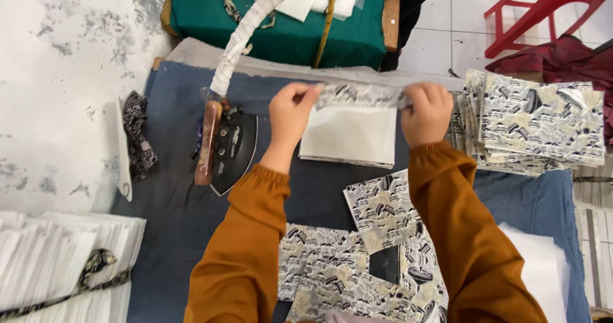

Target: The person folds patterned fabric pieces and stacks them on a table. Then the person uses green-handled scissors to cut a translucent sheet into smaller pieces, placing the cut pieces on the table.

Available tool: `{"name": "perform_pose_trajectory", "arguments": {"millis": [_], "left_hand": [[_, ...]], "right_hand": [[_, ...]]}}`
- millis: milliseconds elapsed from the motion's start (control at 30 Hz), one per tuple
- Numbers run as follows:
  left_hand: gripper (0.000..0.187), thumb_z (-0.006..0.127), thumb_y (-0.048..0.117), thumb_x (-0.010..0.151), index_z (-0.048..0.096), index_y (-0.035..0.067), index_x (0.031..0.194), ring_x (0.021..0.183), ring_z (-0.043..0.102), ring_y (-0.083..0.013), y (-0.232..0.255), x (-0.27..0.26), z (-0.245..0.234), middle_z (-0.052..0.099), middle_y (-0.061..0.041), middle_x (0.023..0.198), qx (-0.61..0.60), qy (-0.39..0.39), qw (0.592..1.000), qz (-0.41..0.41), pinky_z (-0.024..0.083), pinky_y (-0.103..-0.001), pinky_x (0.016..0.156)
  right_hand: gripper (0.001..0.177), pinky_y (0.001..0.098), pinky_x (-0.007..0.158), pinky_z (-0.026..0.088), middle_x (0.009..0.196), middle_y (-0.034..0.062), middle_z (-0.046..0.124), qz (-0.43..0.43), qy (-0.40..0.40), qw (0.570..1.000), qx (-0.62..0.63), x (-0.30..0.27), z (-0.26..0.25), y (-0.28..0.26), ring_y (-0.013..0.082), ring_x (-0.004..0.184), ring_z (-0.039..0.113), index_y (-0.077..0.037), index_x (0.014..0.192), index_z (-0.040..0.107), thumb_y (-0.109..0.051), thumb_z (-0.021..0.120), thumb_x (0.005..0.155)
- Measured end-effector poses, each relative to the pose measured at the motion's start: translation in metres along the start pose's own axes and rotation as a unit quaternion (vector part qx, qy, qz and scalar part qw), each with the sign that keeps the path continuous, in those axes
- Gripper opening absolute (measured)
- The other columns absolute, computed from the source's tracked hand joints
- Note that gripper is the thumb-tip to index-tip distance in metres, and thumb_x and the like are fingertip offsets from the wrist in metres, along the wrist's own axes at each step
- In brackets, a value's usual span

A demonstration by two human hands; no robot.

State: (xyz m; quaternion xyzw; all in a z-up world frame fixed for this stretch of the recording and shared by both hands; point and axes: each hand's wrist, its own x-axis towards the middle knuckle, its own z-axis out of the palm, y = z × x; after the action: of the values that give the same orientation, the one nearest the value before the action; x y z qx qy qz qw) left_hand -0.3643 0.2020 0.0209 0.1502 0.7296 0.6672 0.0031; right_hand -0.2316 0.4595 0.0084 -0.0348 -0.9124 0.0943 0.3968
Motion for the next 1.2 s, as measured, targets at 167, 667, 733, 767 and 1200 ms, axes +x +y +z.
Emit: {"name": "perform_pose_trajectory", "arguments": {"millis": [167,667,733,767,1200], "left_hand": [[0.022,0.083,0.01,0.085,0.062,0.002,0.088,0.073,0.061,-0.009,-0.062,-0.037,-0.012,0.068,-0.004,0.08,-0.01,-0.023,0.995,-0.094,0.052,-0.025,0.067],[0.033,0.08,0.02,0.079,0.06,0.006,0.102,0.079,0.073,-0.0231,-0.097,-0.054,-0.011,0.073,-0.006,0.084,0.237,-0.053,0.954,-0.178,0.055,-0.037,0.073],[0.032,0.078,0.018,0.079,0.06,0.007,0.103,0.08,0.073,-0.0244,-0.097,-0.055,-0.011,0.073,-0.006,0.084,0.255,-0.063,0.947,-0.183,0.055,-0.038,0.074],[0.032,0.077,0.017,0.079,0.06,0.008,0.104,0.081,0.073,-0.0251,-0.098,-0.057,-0.011,0.074,-0.006,0.084,0.264,-0.069,0.944,-0.187,0.055,-0.039,0.074],[0.037,0.079,0.013,0.07,0.058,0.007,0.1,0.085,0.067,-0.0362,-0.08,-0.067,-0.011,0.066,-0.015,0.089,0.363,0.031,0.927,0.091,0.053,-0.046,0.074]], "right_hand": [[0.025,0.0435,0.093,0.048,0.105,0.0039,0.067,-0.059,-0.053,0.997,0.018,-0.05,-0.01,-0.014,0.0267,0.103,0.062,-0.011,0.098,0.067,0.004,0.069,0.077],[0.029,0.0423,0.092,0.049,0.107,0.0017,0.072,0.023,-0.173,0.984,0.025,-0.116,0.0,-0.005,0.0246,0.112,0.065,-0.013,0.105,0.071,0.0,0.069,0.079],[0.027,0.042,0.091,0.049,0.107,0.0017,0.073,0.029,-0.176,0.984,0.027,-0.117,0.0,-0.006,0.0242,0.112,0.066,-0.013,0.105,0.071,-0.001,0.069,0.081],[0.025,0.0419,0.091,0.05,0.108,0.0016,0.073,0.031,-0.179,0.983,0.028,-0.118,-0.001,-0.006,0.0241,0.112,0.066,-0.012,0.105,0.071,-0.001,0.069,0.082],[0.033,0.0396,0.098,0.055,0.114,0.0113,0.073,0.018,-0.19,0.975,0.11,-0.105,-0.031,-0.003,0.0306,0.112,0.069,-0.004,0.111,0.071,0.003,0.064,0.08]]}}
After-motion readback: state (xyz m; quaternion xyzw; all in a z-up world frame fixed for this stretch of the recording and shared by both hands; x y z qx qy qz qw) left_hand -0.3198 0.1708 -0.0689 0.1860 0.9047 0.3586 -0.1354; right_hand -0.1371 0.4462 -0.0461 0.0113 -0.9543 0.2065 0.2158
